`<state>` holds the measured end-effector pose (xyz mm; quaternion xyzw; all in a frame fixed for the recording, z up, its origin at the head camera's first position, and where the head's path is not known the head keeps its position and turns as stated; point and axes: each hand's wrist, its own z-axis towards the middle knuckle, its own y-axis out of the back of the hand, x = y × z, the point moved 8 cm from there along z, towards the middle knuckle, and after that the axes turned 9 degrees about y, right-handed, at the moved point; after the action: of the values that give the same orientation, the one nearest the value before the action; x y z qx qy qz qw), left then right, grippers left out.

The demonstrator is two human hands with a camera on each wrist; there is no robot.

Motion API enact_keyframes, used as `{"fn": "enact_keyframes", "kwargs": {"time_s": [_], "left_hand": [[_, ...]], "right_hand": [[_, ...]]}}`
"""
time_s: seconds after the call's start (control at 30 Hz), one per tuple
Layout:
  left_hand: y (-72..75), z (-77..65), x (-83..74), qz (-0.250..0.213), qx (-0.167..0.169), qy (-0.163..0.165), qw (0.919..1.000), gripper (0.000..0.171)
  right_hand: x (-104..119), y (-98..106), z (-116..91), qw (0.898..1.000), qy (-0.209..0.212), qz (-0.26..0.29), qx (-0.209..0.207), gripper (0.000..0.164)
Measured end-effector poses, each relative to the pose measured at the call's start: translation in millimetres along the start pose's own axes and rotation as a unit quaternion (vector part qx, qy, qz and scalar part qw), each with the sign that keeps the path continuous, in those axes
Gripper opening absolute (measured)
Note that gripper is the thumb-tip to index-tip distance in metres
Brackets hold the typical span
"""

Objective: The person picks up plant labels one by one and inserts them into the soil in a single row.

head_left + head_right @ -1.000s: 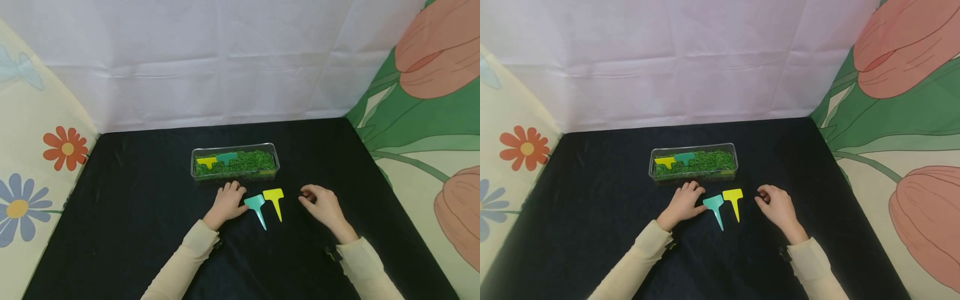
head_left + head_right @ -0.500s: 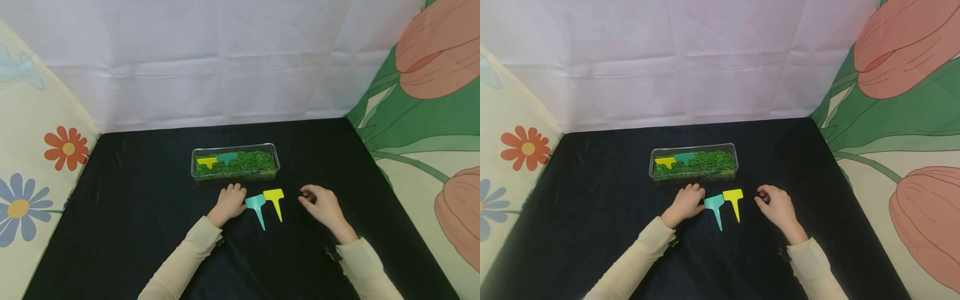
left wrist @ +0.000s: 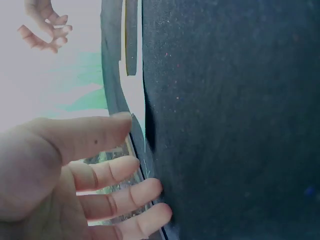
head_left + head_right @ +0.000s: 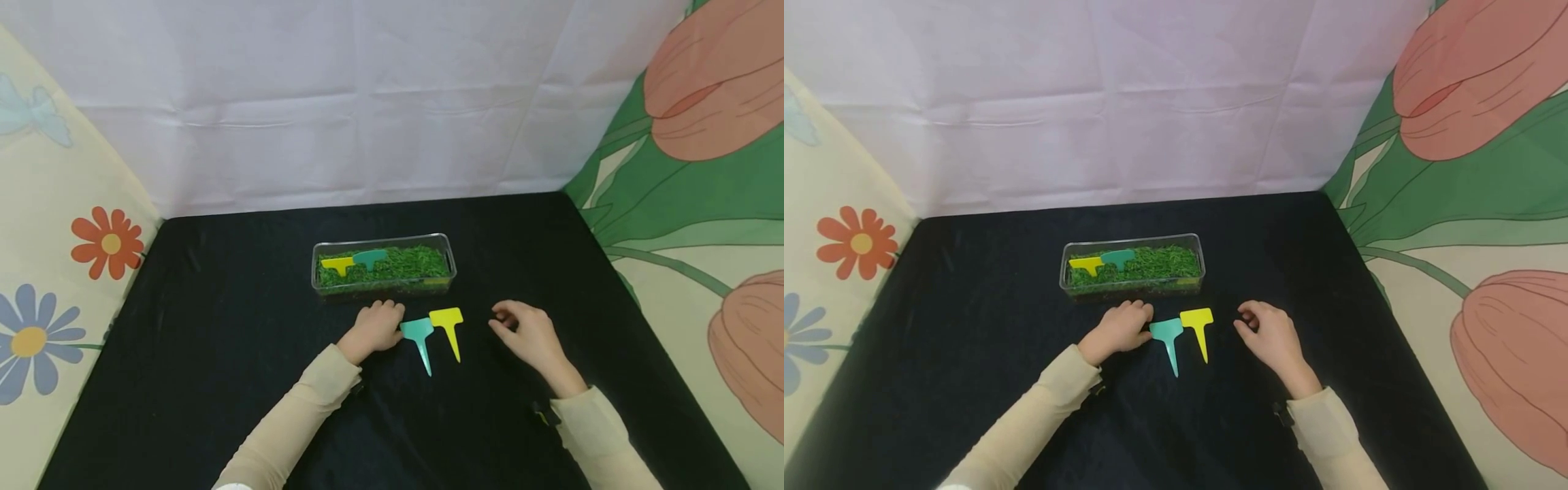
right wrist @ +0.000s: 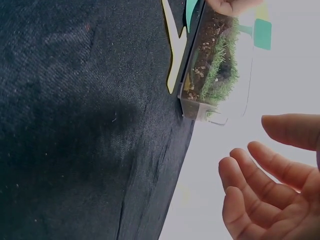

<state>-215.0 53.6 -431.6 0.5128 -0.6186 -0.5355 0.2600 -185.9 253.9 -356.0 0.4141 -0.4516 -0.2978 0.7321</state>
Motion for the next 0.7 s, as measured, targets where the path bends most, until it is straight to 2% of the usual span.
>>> {"fn": "enact_keyframes", "kwargs": {"time_s": [0.07, 0.23, 0.7], "left_hand": [[-1.8, 3.5, -1.6, 0.013, 0.013, 0.002, 0.9998, 0.035], [-4.7, 8.7, -6.5, 0.059, 0.04, 0.006, 0.9975, 0.039], [-7.8, 14.1, -7.0, 0.083, 0.041, -0.003, 0.9957, 0.028]], "right_hand": [[0.0, 0.7, 0.1, 1.0, -0.002, -0.003, 0.0, 0.017], [-0.1, 1.7, -0.3, 1.0, -0.007, -0.006, 0.003, 0.017], [-2.7, 1.6, -2.3, 1.0, -0.012, -0.006, 0.006, 0.018]]}}
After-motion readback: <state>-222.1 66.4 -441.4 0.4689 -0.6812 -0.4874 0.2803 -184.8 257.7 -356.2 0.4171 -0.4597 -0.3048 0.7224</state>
